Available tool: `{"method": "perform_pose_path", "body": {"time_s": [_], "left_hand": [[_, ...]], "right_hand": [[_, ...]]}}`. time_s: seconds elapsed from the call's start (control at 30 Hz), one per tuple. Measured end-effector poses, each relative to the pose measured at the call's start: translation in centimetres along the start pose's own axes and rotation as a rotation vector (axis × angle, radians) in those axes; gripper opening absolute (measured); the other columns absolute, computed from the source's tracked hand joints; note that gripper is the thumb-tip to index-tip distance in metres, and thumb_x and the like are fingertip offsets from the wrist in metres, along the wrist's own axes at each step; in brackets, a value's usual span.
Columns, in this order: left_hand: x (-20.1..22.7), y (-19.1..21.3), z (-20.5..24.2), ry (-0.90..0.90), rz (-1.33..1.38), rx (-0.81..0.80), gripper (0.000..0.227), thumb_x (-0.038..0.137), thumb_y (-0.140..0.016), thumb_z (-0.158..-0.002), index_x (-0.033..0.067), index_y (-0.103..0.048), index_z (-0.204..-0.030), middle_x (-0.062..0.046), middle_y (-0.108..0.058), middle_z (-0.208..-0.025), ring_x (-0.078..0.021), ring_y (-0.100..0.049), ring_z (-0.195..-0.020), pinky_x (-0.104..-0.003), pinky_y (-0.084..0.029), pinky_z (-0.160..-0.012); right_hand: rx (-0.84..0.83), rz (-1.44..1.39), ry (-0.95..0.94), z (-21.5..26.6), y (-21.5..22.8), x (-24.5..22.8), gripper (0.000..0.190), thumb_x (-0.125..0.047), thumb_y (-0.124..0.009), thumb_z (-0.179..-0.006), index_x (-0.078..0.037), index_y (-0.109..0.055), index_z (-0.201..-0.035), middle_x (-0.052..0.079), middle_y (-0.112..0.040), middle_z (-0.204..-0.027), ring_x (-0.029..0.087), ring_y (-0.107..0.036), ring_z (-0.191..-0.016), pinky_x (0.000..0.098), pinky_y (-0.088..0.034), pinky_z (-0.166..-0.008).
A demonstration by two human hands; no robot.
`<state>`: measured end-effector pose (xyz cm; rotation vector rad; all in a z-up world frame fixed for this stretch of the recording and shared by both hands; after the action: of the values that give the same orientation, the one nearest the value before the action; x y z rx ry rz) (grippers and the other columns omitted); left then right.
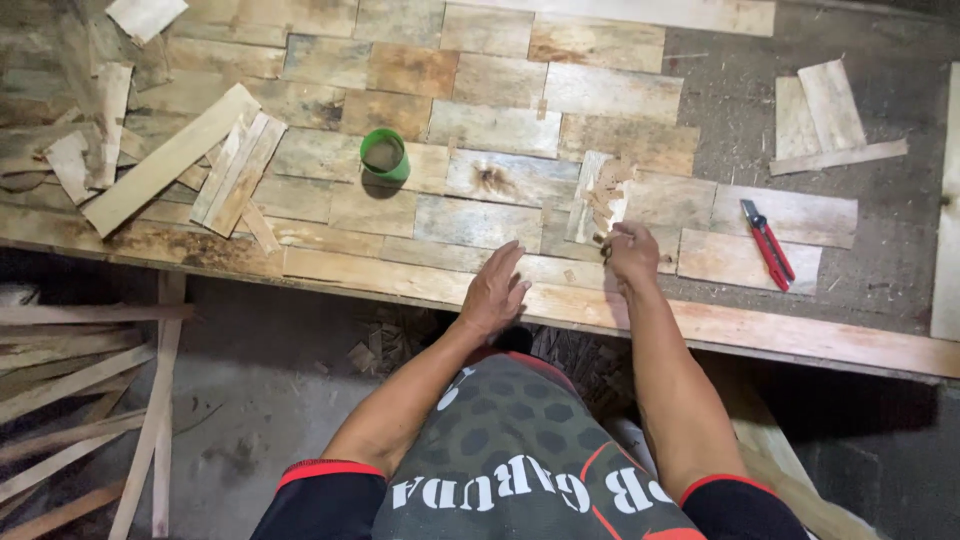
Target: Arranging and fitting small wooden panels on a workbench to create a mosaic surface.
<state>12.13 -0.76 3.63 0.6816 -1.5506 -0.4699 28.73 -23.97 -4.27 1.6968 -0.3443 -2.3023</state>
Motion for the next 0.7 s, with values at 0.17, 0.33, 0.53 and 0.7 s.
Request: {"method": "perform_pose_path", "body": {"time_s": [0.17,0.33,0.53,0.7], "left_hand": [[1.2,0.6,-1.1,0.064,0.187,0.044,0.056,0.019,-0.068,-0.091,0.0005,-0.052,-0.141,-0.021,-0.051,-0.15,-0.0378,-0.061,-0.126,-0.039,-0.054,-0.101],[1.9,0.7,-2.1,0.132,0.233,0.083,0.053,0.017,-0.071,-0.09,0.0005,-0.056,-0.137,-0.02,-0.058,-0.142,-0.0322,-0.067,-0.112,-0.038,-0.056,-0.095],[-0.5,-1.2,-3.7,0.37,0.413,0.057,0.038,0.021,-0.071,-0.093,0.0041,-0.068,-0.126,-0.011,-0.075,-0.114,-0.0186,-0.073,-0.094,-0.033,-0.06,-0.083],[-1.1,-1.1,-5.4,0.618,0.68,0.021,0.036,0.021,-0.07,-0.093,0.0064,-0.066,-0.126,-0.007,-0.074,-0.105,-0.0134,-0.07,-0.081,-0.031,-0.06,-0.065]], "right_hand": [[-0.069,-0.261,-0.104,-1.4,-1.0,4.0,0.03,-0.004,-0.056,-0.098,0.001,-0.062,-0.127,0.009,-0.07,-0.088,0.011,-0.06,-0.064,0.0249,-0.048,-0.054],[0.076,-0.293,-0.041,-0.2,-0.4,2.8,0.024,-0.006,-0.055,-0.102,0.001,-0.063,-0.124,0.009,-0.069,-0.09,0.01,-0.059,-0.066,0.0243,-0.047,-0.054],[0.07,-0.326,-0.122,4.8,-1.8,-3.5,0.021,-0.005,-0.055,-0.1,-0.005,-0.065,-0.119,0.005,-0.068,-0.095,0.01,-0.062,-0.071,0.024,-0.052,-0.059],[-0.097,-0.307,0.004,7.1,-5.4,-6.4,0.022,-0.006,-0.057,-0.101,-0.005,-0.066,-0.121,0.004,-0.07,-0.099,0.008,-0.062,-0.076,0.0231,-0.055,-0.065]]}}
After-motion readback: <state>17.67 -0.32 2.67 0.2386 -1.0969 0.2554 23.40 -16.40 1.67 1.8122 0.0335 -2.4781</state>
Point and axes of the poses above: each hand's wrist, its own z-axis away from the middle knuckle, its own y-axis out of the back of the hand, x = y × z, the point moved 8 cm from there along -z, towards the middle knuckle
